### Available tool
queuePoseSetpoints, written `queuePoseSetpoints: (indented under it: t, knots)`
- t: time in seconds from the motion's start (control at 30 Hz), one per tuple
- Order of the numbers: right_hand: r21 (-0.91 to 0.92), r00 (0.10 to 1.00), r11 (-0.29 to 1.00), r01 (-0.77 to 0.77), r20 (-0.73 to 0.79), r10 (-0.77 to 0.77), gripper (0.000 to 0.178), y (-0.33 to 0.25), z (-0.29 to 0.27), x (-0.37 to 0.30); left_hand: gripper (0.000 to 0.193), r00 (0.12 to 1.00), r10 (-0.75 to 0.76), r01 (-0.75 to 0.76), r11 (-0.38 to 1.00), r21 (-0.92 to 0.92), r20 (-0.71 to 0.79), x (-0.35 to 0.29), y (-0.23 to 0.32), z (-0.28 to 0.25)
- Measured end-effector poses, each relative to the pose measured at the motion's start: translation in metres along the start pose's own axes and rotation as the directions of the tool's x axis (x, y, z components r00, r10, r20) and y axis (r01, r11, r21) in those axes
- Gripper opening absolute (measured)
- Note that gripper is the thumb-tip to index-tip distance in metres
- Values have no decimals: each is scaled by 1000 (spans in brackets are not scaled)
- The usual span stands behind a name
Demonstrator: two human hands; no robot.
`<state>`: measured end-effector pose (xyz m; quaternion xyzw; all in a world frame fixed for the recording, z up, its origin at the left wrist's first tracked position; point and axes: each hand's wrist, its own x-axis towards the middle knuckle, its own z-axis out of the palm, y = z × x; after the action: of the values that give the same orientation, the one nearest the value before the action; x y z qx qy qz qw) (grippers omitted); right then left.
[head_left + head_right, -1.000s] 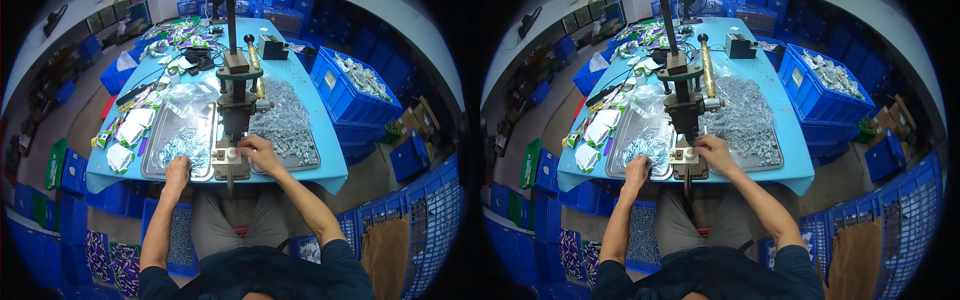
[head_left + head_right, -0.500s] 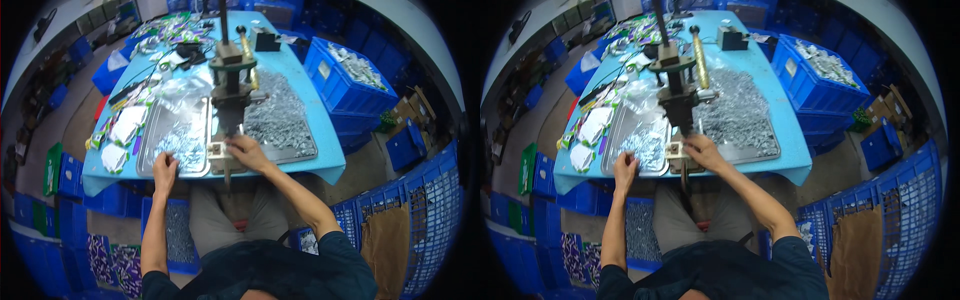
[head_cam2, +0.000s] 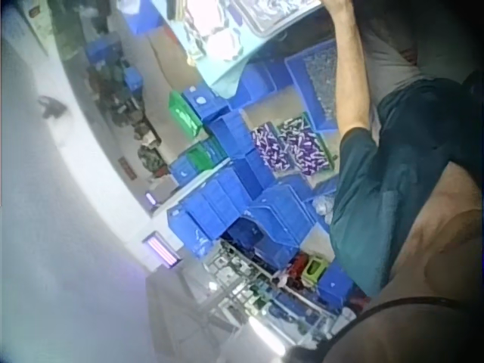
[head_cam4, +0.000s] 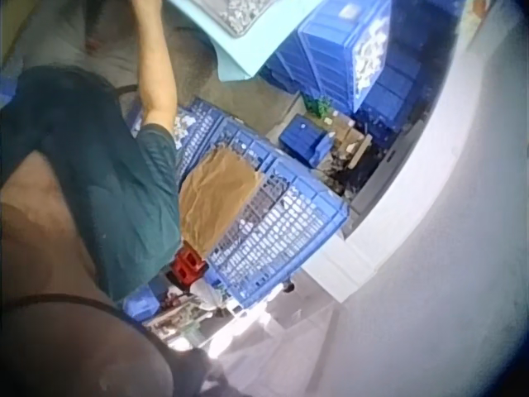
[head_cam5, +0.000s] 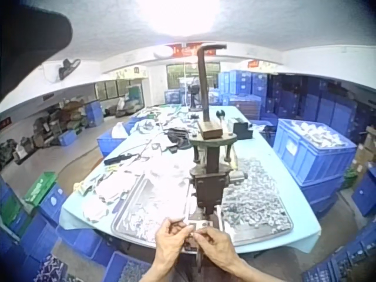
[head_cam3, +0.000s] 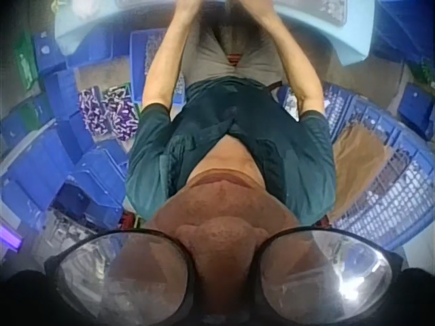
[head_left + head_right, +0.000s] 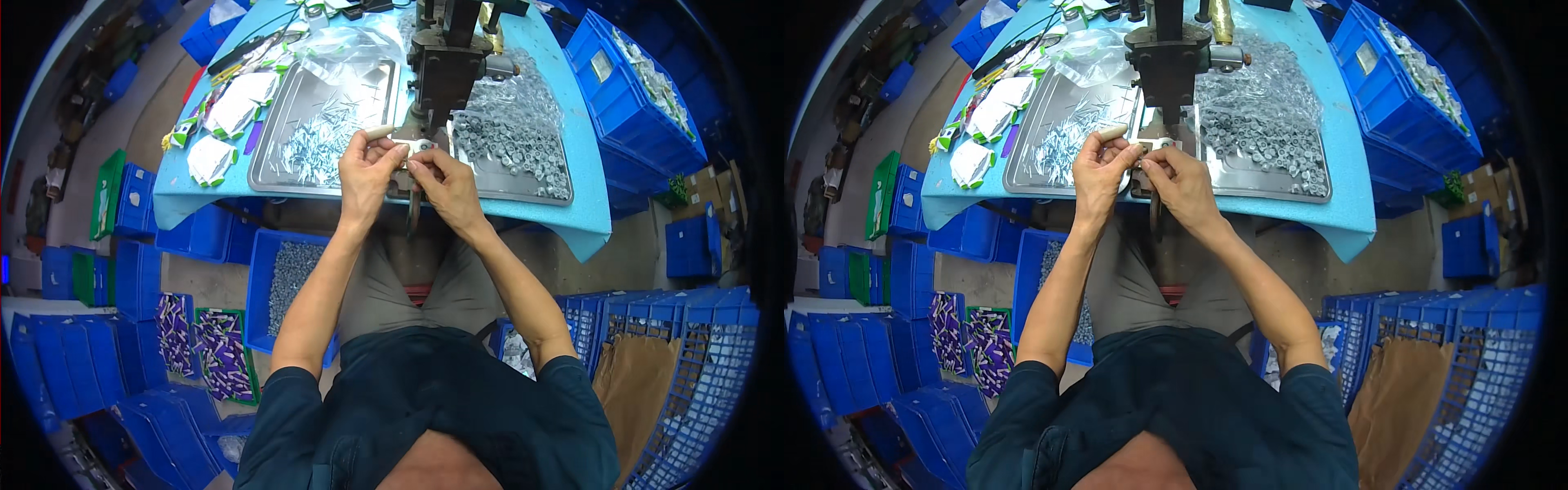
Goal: Assembling small plastic and metal components using a hand press and pliers at a factory workbench.
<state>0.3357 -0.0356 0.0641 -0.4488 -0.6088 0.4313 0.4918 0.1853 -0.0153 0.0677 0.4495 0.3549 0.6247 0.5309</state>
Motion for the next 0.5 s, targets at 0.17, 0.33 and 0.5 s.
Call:
queuePoseSetpoints:
  t: [0.17,0.33,0.5]
  knots:
    - [132,997,989,-73,-28,77,18,4,-9,-7,25,991,-127,127,992,15,28,-11,-3,8]
    - [145,993,985,-90,-59,100,19,11,-13,-6,18,977,-201,198,979,42,77,-12,-9,4]
    - [-458,945,870,182,-163,-284,30,25,-31,18,18,988,-155,155,975,161,-9,5,-16,5]
